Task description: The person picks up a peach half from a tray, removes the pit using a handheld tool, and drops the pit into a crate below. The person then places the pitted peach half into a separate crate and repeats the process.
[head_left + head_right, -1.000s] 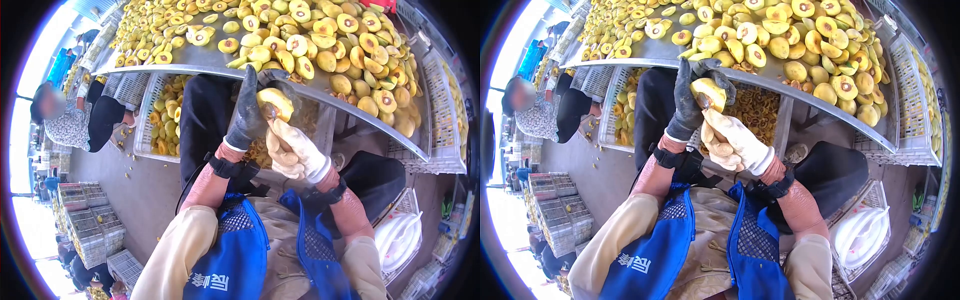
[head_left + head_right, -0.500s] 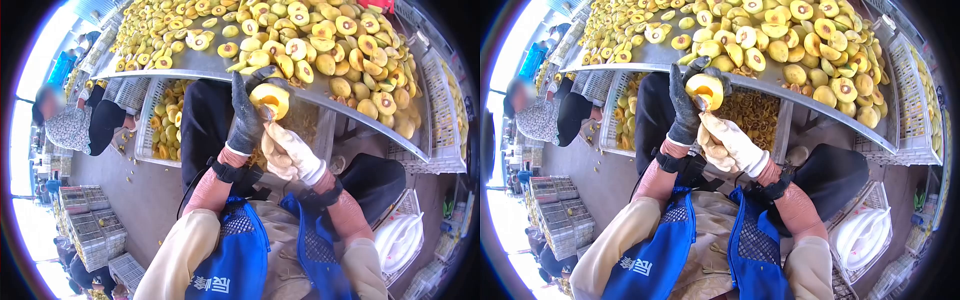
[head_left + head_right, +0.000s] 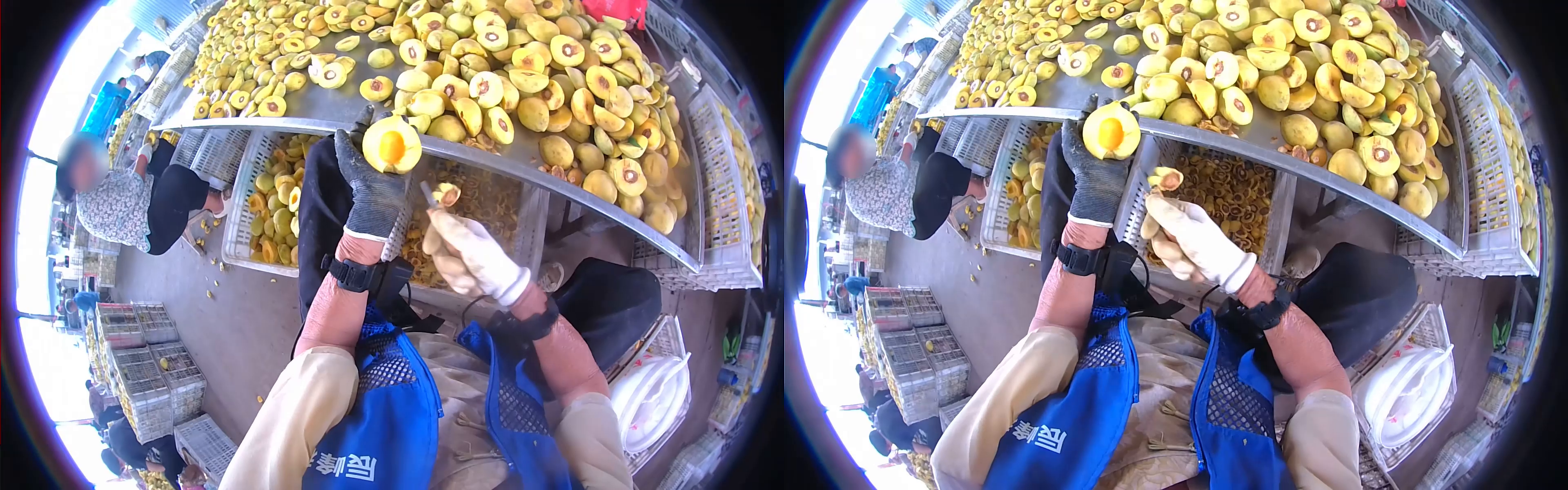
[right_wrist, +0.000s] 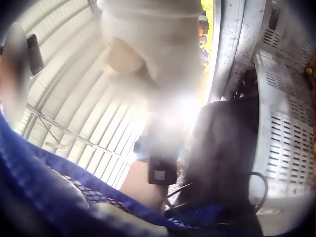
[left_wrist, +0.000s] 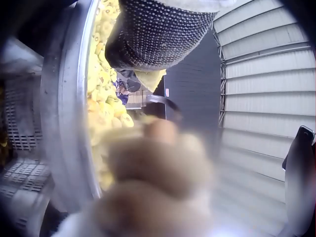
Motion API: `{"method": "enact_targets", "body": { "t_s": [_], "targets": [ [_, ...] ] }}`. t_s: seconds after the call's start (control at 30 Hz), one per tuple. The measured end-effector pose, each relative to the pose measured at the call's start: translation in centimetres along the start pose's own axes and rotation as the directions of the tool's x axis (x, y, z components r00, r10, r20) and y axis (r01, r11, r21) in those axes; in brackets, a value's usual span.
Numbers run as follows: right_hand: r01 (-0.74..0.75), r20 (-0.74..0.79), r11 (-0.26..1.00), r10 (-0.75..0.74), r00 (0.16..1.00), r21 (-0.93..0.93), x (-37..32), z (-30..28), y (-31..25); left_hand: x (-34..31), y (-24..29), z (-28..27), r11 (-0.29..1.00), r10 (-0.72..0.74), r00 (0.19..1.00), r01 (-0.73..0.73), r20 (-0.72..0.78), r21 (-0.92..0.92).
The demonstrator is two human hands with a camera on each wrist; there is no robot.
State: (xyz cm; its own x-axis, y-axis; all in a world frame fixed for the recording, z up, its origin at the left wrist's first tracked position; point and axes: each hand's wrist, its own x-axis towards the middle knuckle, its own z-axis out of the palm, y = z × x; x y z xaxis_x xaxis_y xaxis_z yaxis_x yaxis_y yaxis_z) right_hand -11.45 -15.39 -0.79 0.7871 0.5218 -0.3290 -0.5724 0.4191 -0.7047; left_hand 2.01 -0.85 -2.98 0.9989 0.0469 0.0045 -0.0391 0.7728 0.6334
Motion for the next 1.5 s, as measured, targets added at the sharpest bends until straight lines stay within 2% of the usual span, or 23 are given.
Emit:
{"method": "enact_targets", "body": {
  "t_s": [0.07, 0.13, 0.2, 0.23, 0.27, 0.33, 0.43, 0.47, 0.53, 0.57, 0.6, 0.67, 0.77, 0.8, 0.83, 0.9, 0.93, 1.0, 1.1, 1.2, 1.23, 1.33, 1.5],
  "targets": [
    [-0.032, -0.052, 0.999, 0.031, 0.998, -0.019, 0.5, 0.3, 0.6, -0.3, 0.0, 0.2, 0.999, -0.016, 0.999, 0.018, -0.041, 0.027],
    [-0.035, -0.090, 0.989, 0.022, 0.996, -0.143, 0.5, 0.9, 0.3, 0.0, 0.2, 0.6, 0.993, -0.037, 0.995, 0.027, -0.091, -0.111],
    [0.010, -0.089, 0.994, -0.020, 0.996, -0.106, 0.8, 0.6, 0.5, 0.6, 1.1, 1.0, 0.980, -0.053, 0.985, 0.019, -0.163, -0.200],
    [0.028, -0.106, 0.996, -0.037, 0.994, -0.082, 0.8, 0.4, 0.5, 1.5, 2.7, 0.7, 0.999, 0.013, 0.982, -0.022, -0.189, -0.046],
    [0.049, -0.121, 0.997, -0.056, 0.991, -0.058, 0.8, 0.2, 0.3, 2.6, 4.4, -0.5, 0.997, 0.072, 0.987, -0.074, -0.145, -0.011],
    [0.046, -0.210, 0.994, -0.066, 0.976, -0.097, 0.5, 0.2, 0.1, 5.6, 7.8, -2.0, 0.952, 0.305, 0.931, -0.292, -0.200, 0.095],
    [0.072, -0.227, 0.995, -0.086, 0.970, -0.069, 0.5, 0.4, 0.2, 11.7, 12.4, -10.3, 0.696, 0.646, 0.761, -0.556, -0.059, 0.454],
    [0.074, -0.209, 0.994, -0.088, 0.974, -0.075, 0.6, 0.4, 0.4, 13.5, 14.0, -13.3, 0.836, 0.535, 0.821, -0.483, -0.198, 0.259],
    [0.071, -0.180, 0.994, -0.085, 0.980, -0.085, 1.0, 0.2, 0.9, 15.6, 17.1, -16.9, 0.746, 0.554, 0.814, -0.394, -0.173, 0.537],
    [0.070, -0.176, 0.992, -0.088, 0.980, -0.107, 1.0, 0.4, 0.8, 16.3, 17.6, -17.9, 0.674, 0.562, 0.811, -0.336, -0.162, 0.658],
    [0.066, -0.177, 0.992, -0.085, 0.981, -0.109, 1.1, 0.4, 0.8, 17.7, 17.4, -18.1, 0.255, 0.723, 0.675, -0.062, -0.148, 0.965],
    [0.059, -0.180, 0.992, -0.079, 0.980, -0.114, 1.2, 0.4, 0.9, 16.6, 16.2, -13.3, -0.019, 0.577, 0.817, -0.010, 0.019, 1.000],
    [0.061, -0.172, 0.991, -0.081, 0.982, -0.120, 1.5, 0.3, 0.8, 20.6, 11.1, -12.3, -0.183, 0.304, 0.941, -0.094, 0.147, 0.979],
    [0.065, -0.166, 0.990, -0.085, 0.982, -0.122, 1.6, 0.2, 0.8, 21.9, 9.3, -11.6, -0.497, 0.124, 0.951, -0.189, 0.285, 0.847],
    [0.070, -0.170, 0.991, -0.089, 0.981, -0.115, 1.8, 0.2, 0.9, 23.2, 7.6, -10.8, -0.723, -0.062, 0.911, -0.323, 0.408, 0.611],
    [0.059, -0.180, 0.991, -0.081, 0.980, -0.124, 2.2, -0.1, 1.0, 20.6, 4.1, -5.1, -0.479, 0.044, 0.986, -0.121, 0.161, 0.870],
    [0.049, -0.186, 0.991, -0.073, 0.980, -0.127, 2.2, -0.3, 1.0, 20.5, 3.0, -4.3, -0.548, 0.026, 0.986, -0.124, 0.165, 0.827],
    [0.035, -0.211, 0.987, -0.069, 0.975, -0.160, 2.4, -0.4, 0.9, 21.1, 1.3, -4.4, -0.581, -0.026, 0.991, -0.119, 0.128, 0.805],
    [0.046, -0.210, 0.982, -0.085, 0.974, -0.182, 2.6, -0.6, 1.0, 22.0, 0.9, -5.1, -0.350, -0.129, 0.991, -0.081, 0.038, 0.933],
    [0.060, -0.185, 0.979, -0.097, 0.978, -0.193, 2.3, -0.3, 0.7, 20.9, 1.0, -6.0, -0.180, -0.104, 0.988, -0.130, 0.112, 0.975],
    [0.077, -0.171, 0.976, -0.112, 0.979, -0.202, 2.2, -0.1, 0.7, 21.3, 0.9, -6.4, -0.241, -0.064, 0.978, -0.207, 0.198, 0.948],
    [0.094, -0.152, 0.972, -0.129, 0.980, -0.214, 1.9, 0.1, 0.6, 18.8, 2.1, -5.9, -0.183, -0.019, 0.946, -0.321, 0.323, 0.929],
    [0.149, -0.166, 0.958, -0.193, 0.967, -0.244, 1.2, 0.0, 0.1, 14.8, 2.8, -3.7, 0.144, -0.014, 0.901, -0.426, 0.433, 0.893]
  ]
}}
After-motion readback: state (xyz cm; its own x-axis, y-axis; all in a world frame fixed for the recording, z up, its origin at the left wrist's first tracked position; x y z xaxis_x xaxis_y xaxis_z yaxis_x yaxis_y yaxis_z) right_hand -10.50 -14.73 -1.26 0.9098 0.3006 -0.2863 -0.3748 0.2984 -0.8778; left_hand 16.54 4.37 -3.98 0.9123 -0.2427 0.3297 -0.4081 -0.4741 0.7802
